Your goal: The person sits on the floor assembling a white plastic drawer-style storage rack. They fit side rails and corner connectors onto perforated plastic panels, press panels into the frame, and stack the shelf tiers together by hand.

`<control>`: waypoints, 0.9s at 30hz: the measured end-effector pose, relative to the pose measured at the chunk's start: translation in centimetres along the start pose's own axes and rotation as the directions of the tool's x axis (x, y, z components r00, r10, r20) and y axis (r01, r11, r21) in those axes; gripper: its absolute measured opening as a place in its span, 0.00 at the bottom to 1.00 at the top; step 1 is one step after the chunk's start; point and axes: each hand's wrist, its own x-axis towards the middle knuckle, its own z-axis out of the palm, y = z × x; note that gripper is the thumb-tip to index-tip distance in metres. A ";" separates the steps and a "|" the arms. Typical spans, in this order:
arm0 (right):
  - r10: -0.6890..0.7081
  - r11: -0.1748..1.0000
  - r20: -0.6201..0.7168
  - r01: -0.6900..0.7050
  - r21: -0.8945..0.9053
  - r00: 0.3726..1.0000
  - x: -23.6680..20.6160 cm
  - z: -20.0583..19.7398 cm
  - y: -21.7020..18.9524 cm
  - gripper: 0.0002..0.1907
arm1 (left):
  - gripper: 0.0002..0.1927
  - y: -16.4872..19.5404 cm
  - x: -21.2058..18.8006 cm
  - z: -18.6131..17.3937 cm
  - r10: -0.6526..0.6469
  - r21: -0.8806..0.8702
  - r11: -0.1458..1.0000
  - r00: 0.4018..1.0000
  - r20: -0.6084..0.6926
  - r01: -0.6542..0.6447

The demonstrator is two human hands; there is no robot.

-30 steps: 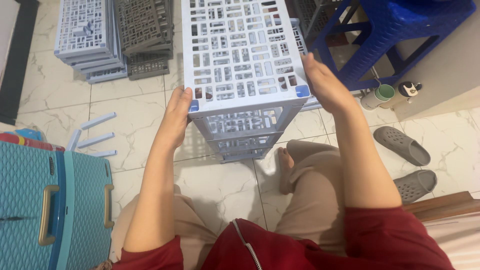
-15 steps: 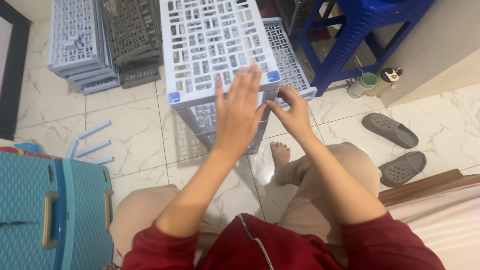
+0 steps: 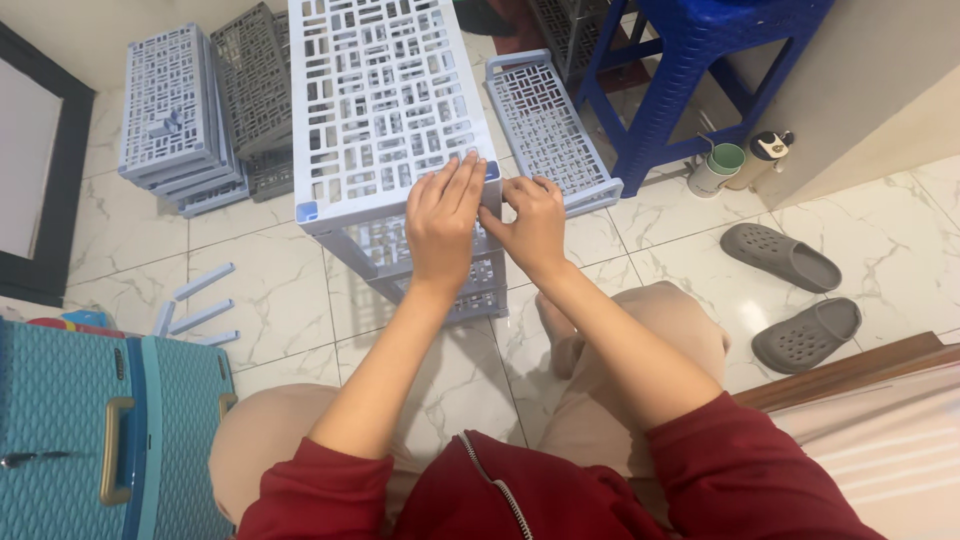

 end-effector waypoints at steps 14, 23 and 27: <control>-0.166 0.954 0.215 0.102 0.282 0.962 4.4 -3.8 -8.5 0.22 | 0.42 -10.6 -7.6 -8.7 -0.284 0.081 0.959 0.936 0.209 0.273; -0.483 0.874 0.498 0.434 0.221 0.720 17.3 7.9 -18.6 0.29 | 0.40 -13.7 -12.7 -7.1 -0.474 -0.492 0.797 0.868 -0.151 0.350; -0.467 0.784 0.692 0.619 0.036 0.551 12.9 13.3 -19.8 0.33 | 0.40 -14.9 -12.5 -8.7 -0.519 -0.496 0.796 0.812 -0.267 0.346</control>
